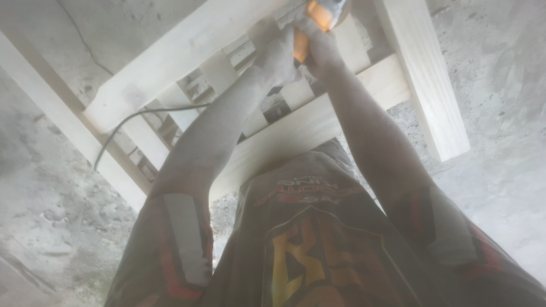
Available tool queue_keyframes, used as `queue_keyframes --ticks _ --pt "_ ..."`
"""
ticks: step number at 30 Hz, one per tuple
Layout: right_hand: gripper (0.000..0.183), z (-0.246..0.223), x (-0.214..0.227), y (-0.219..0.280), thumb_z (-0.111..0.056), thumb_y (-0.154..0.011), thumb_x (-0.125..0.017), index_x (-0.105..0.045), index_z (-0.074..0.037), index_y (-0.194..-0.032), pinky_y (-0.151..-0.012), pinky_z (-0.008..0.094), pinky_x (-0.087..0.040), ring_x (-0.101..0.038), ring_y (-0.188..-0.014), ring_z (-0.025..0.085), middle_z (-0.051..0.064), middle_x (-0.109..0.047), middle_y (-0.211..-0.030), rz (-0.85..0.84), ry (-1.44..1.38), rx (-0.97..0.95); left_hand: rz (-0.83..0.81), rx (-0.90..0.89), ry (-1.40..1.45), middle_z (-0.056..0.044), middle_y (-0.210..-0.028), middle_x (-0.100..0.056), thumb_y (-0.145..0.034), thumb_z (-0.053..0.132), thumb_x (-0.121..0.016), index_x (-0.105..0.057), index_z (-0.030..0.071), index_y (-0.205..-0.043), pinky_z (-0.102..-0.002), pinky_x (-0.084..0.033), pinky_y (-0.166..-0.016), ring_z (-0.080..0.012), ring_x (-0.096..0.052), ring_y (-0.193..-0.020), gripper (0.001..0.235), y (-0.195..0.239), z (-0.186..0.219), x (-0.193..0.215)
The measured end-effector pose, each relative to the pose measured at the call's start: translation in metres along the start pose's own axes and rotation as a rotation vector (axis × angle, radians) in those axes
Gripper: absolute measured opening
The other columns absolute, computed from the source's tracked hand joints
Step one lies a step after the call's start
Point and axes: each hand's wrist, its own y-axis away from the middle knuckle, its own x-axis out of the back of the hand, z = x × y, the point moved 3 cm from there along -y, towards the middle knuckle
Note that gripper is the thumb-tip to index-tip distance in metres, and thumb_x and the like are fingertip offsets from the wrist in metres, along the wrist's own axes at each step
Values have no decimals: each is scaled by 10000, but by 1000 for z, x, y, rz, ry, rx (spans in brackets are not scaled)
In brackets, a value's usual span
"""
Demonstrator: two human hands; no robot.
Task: The person uses an electric sander to smooth the surfaces of a white wooden structure, moving the tool across horizontal and vertical slats. The person repositions the structure and continues sanding different sections.
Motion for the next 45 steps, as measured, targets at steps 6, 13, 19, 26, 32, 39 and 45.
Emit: queue_keyframes --ticks 6,13,19,26,32,39,45 --pt "547 15 7 45 -199 -923 -755 -471 -19 -1354 -985 420 -572 -649 -1116 248 109 -604 -1193 60 -26 33 -140 51 -4 -198 -1117 -674 -786 146 -799 -269 30 -1445 -428 -587 -916 -350 -707 -1031 853 31 15 -16" --pt "419 18 28 96 -204 -959 -679 -520 -33 -1308 -928 388 -585 -671 -1061 225 100 -630 -1155 239 -18 18 -226 -29 -118 -198 -1028 -697 -802 122 -769 -302 38 -1431 -443 -614 -859 -358 -728 -975 787 44 34 -43" --pt "441 12 16 50 -212 -958 -690 -506 -28 -1313 -972 426 -564 -651 -1106 247 111 -611 -1187 82 -106 5 -76 -107 -102 -223 -1012 -686 -852 198 -785 -281 -10 -1462 -460 -608 -806 -373 -714 -908 818 12 16 -35" --pt "497 27 20 50 -209 -956 -705 -488 -18 -1360 -1017 419 -548 -632 -1152 246 113 -589 -1222 133 -84 23 -145 -49 -124 -213 -981 -692 -789 137 -785 -234 -43 -1484 -413 -623 -802 -338 -723 -874 906 29 12 -24" --pt "517 26 36 79 -290 -971 -642 -465 -20 -1375 -1034 427 -547 -639 -1167 258 134 -599 -1240 283 -13 -16 -222 -68 -152 -201 -999 -693 -815 124 -775 -284 -12 -1468 -421 -630 -768 -325 -730 -875 829 40 31 -38" --pt "562 24 17 32 -273 -961 -657 -438 -12 -1407 -1051 445 -533 -621 -1192 264 128 -591 -1261 120 -66 -11 -168 -51 -200 -210 -978 -679 -803 161 -810 -271 -39 -1460 -383 -628 -693 -317 -727 -842 874 10 3 -21" --pt "536 35 26 77 -267 -974 -681 -468 -4 -1390 -1047 434 -527 -619 -1178 256 122 -591 -1247 181 -49 39 -131 -163 -217 -194 -953 -694 -809 238 -843 -290 -36 -1426 -400 -602 -728 -319 -721 -839 872 37 14 -39"
